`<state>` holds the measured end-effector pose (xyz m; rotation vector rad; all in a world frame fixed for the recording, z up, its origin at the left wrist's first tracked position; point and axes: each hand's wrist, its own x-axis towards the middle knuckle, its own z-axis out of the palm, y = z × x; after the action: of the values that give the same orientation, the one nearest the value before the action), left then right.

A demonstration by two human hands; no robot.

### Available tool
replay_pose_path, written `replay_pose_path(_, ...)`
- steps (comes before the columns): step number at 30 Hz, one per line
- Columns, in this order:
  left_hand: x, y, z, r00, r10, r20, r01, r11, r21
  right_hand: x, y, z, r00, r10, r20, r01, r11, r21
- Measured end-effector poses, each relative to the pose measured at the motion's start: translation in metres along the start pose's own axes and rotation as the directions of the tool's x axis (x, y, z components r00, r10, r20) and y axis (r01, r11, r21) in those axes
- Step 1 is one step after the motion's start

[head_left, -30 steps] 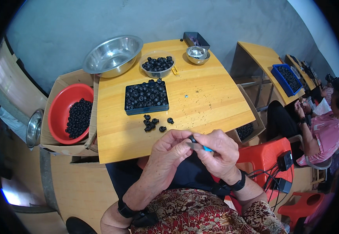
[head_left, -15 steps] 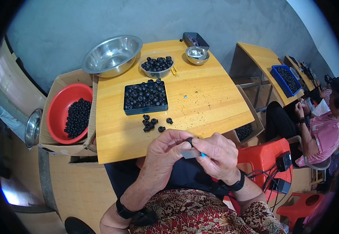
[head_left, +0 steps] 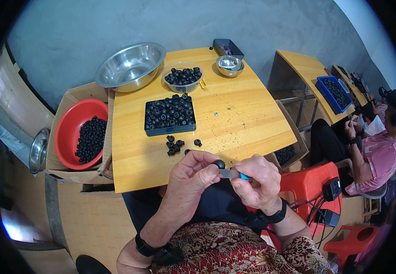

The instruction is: Using a small blade to scrape or trim excess material (flash) from small black molded rubber or plastic parts.

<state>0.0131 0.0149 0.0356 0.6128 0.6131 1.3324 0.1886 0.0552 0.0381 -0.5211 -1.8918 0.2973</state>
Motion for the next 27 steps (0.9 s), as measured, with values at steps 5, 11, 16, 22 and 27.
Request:
replay_pose_path(5,-0.001,0.000,0.000,1.000,-0.010,0.025,0.012,0.998,-0.062,0.004,0.001,-0.001,0.995,-0.103,0.015,0.104,0.992,-0.066)
replay_pose_path(11,-0.001,-0.003,-0.006,0.997,0.007,0.080,0.000,0.996,-0.085,0.004,-0.003,-0.002,0.993,-0.092,0.067,0.102,0.983,-0.155)
replay_pose_path(16,-0.001,-0.002,-0.006,0.995,0.015,0.095,-0.007,0.996,-0.084,0.005,-0.001,-0.001,0.994,-0.101,0.051,0.109,0.974,-0.200)
replay_pose_path(22,0.000,-0.003,-0.007,0.997,-0.002,0.083,0.010,0.996,-0.093,0.003,0.000,0.000,0.991,-0.108,0.078,0.124,0.962,-0.242)
replay_pose_path(27,0.001,-0.006,-0.011,0.991,0.000,0.136,0.021,0.989,-0.148,0.003,0.003,0.001,0.987,-0.135,0.091,0.153,0.957,-0.247)
